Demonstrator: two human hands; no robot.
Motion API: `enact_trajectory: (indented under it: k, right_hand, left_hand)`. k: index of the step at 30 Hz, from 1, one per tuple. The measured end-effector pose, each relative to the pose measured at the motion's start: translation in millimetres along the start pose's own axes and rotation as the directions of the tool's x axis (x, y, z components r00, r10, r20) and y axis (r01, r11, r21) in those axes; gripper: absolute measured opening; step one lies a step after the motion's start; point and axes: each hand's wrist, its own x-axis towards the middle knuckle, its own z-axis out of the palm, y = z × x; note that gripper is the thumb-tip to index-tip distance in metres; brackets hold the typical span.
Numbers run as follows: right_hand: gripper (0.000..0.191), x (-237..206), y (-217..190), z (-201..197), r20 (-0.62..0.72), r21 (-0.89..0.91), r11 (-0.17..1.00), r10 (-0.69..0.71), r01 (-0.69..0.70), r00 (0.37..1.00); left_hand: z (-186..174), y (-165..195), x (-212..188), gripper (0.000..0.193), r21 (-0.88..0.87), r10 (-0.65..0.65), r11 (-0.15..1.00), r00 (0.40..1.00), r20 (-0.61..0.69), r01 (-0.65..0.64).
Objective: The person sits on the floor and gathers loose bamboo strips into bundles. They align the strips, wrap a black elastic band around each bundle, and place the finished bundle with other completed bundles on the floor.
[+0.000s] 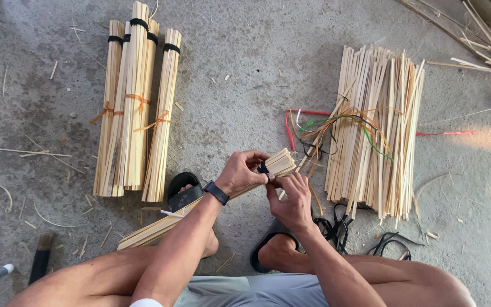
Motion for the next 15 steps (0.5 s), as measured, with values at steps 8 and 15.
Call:
enact_trajectory:
  k: [8,15]
  right_hand:
    - [0.011,16,25,-4,-0.007,0.054,0.998,0.039,-0.038,0.999]
    - [0.023,5,40,20,0.500,0.073,0.759,0.534,-0.647,0.682]
  left_hand:
    - [-7,-1,15,0.046,0.076,0.086,0.994,0.996,-0.020,-0.084]
    - [-29,-11,23,0.045,-0.126,0.007,0.992,0.999,-0.041,-0.013]
